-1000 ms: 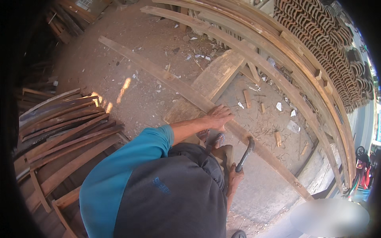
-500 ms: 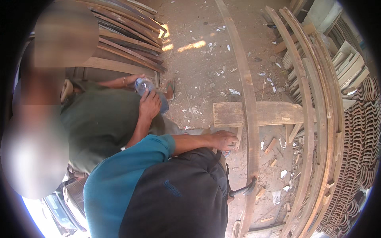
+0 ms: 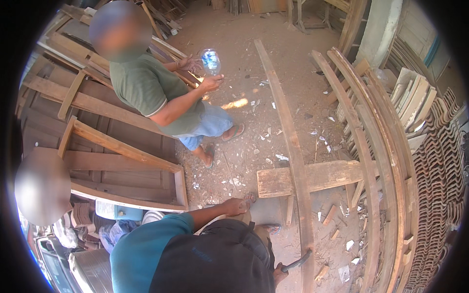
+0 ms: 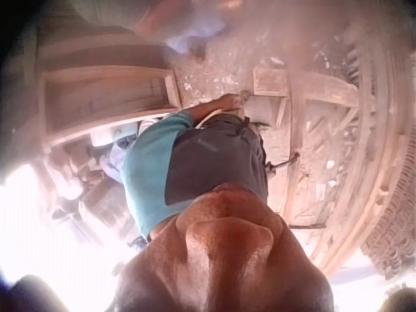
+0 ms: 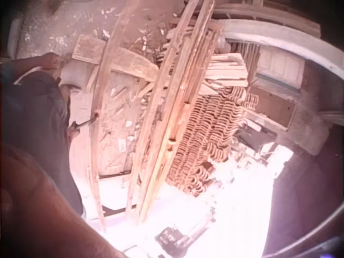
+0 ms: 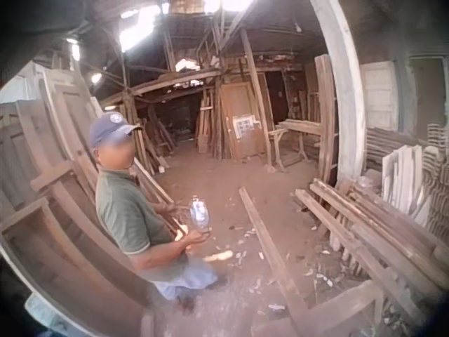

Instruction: The person hammers a wooden beam into a frame on a workbench and then uses the claw of the hammer to pry a small piece of wood off the frame.

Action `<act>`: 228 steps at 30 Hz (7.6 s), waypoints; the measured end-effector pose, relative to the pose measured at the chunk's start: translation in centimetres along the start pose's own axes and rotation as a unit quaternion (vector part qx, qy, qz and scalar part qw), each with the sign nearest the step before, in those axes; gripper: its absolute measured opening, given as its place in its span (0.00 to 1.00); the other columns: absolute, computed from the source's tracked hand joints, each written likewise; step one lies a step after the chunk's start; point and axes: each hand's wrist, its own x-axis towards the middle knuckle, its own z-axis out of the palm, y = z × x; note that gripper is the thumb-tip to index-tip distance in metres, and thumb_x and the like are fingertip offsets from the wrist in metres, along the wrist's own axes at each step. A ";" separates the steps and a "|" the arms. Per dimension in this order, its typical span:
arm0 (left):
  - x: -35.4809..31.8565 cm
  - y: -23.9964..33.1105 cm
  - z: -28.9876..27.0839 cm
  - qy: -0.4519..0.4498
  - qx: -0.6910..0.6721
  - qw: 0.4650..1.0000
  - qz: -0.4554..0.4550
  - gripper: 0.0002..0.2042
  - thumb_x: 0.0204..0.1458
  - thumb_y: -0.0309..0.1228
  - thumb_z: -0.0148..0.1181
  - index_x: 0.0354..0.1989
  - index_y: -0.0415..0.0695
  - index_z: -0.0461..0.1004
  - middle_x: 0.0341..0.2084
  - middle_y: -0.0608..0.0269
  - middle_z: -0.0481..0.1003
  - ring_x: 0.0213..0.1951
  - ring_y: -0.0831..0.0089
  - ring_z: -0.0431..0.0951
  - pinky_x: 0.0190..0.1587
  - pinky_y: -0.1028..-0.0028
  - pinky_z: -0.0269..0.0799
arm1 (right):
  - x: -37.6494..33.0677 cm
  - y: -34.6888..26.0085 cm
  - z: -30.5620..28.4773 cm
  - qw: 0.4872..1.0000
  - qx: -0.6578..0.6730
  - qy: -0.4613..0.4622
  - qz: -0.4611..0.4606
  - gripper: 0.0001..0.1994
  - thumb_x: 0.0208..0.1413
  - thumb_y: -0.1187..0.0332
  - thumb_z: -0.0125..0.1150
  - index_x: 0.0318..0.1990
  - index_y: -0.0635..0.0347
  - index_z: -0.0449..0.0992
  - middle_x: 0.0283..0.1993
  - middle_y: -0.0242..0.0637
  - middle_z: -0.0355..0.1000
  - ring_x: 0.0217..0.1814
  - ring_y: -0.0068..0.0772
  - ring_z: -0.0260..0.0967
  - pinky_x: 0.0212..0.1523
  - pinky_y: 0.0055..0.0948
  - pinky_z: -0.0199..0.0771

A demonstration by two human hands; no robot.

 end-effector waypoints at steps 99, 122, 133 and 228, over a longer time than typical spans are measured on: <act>8.9 4.1 -11.0 -0.078 0.081 0.955 0.275 0.52 0.53 0.52 0.65 0.77 0.42 0.38 0.74 0.30 0.40 0.69 0.36 0.57 0.70 0.53 0.59 | -1.7 -10.5 12.1 0.956 0.023 0.280 0.080 0.19 0.50 0.65 0.62 0.21 0.78 0.72 0.16 0.47 0.66 0.20 0.42 0.60 0.25 0.49 0.60; 7.3 4.5 -13.7 -0.119 0.169 0.947 0.244 0.51 0.51 0.42 0.68 0.78 0.49 0.38 0.76 0.42 0.29 0.62 0.43 0.70 0.60 0.55 0.73 | -1.8 -10.7 12.8 0.955 -0.001 0.286 0.079 0.18 0.48 0.65 0.63 0.19 0.77 0.73 0.17 0.52 0.71 0.20 0.49 0.70 0.25 0.52 0.64; 9.0 9.2 -19.0 -0.064 -0.094 0.967 0.227 0.54 0.53 0.45 0.66 0.76 0.36 0.32 0.64 0.27 0.63 0.66 0.44 0.67 0.65 0.57 0.67 | -1.5 -11.3 13.2 0.948 -0.012 0.309 0.074 0.21 0.52 0.61 0.64 0.21 0.76 0.74 0.19 0.50 0.72 0.22 0.47 0.70 0.28 0.52 0.66; 40.0 11.7 -38.2 0.070 0.364 0.788 0.492 0.55 0.35 0.35 0.80 0.74 0.52 0.52 0.68 0.43 0.57 0.71 0.43 0.52 0.72 0.45 0.45 | -3.0 -38.4 26.4 0.918 0.162 0.284 0.225 0.17 0.50 0.61 0.62 0.35 0.71 0.77 0.30 0.58 0.75 0.34 0.50 0.77 0.39 0.47 0.74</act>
